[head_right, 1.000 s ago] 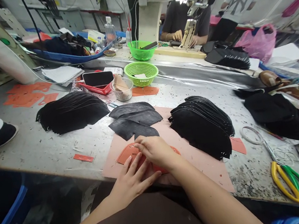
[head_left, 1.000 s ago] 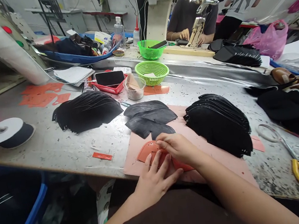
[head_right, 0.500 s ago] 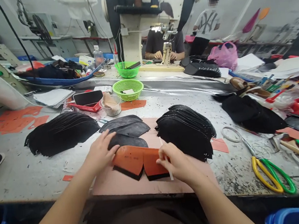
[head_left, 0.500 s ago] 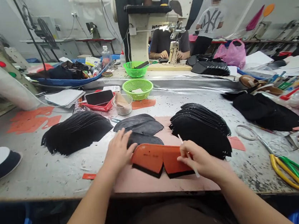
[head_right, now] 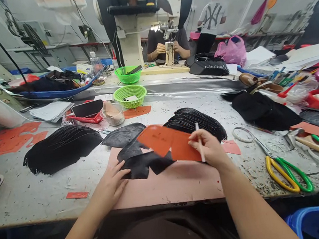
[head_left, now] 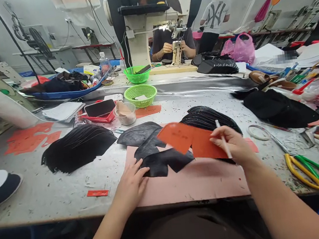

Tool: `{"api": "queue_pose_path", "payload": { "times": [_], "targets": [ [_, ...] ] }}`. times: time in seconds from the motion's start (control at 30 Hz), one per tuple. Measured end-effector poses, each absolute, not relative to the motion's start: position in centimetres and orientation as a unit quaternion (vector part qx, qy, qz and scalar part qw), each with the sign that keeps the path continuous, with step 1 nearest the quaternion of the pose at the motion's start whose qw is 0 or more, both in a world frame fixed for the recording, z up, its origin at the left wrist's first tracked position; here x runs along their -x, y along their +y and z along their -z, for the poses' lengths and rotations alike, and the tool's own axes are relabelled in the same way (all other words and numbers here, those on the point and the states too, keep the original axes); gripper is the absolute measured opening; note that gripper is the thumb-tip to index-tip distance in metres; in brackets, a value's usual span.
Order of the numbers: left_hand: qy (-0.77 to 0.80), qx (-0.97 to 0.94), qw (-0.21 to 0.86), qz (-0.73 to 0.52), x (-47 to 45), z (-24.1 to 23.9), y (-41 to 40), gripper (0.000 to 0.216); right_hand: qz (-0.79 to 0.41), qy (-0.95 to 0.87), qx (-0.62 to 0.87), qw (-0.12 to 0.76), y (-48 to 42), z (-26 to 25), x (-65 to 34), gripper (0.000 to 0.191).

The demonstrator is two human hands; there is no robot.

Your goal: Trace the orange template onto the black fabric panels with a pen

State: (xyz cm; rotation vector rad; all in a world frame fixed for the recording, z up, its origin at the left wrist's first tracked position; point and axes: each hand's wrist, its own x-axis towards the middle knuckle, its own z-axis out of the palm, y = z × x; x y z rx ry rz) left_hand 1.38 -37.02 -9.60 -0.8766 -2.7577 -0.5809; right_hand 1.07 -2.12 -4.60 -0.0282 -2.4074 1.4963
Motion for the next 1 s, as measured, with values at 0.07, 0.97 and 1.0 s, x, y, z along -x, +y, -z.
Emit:
{"api": "queue_pose_path", "payload": {
  "times": [0.07, 0.97, 1.0],
  "targets": [
    [-0.923, 0.297, 0.087, 0.230, -1.7, 9.5, -37.0, 0.019, -0.512, -0.855, -0.040, 0.070, -4.5, 5.4, -0.6, 0.012],
    [-0.911, 0.341, 0.160, 0.169, -4.8, 8.4, -34.9, 0.026, -0.316, -0.915, -0.232, 0.093, -5.2, 8.2, -7.1, 0.004],
    [-0.912, 0.341, 0.158, 0.164, -4.9, 8.3, -34.8, 0.026, -0.320, -0.913, -0.232, 0.099, -5.2, 8.3, -7.1, 0.005]
  ]
}}
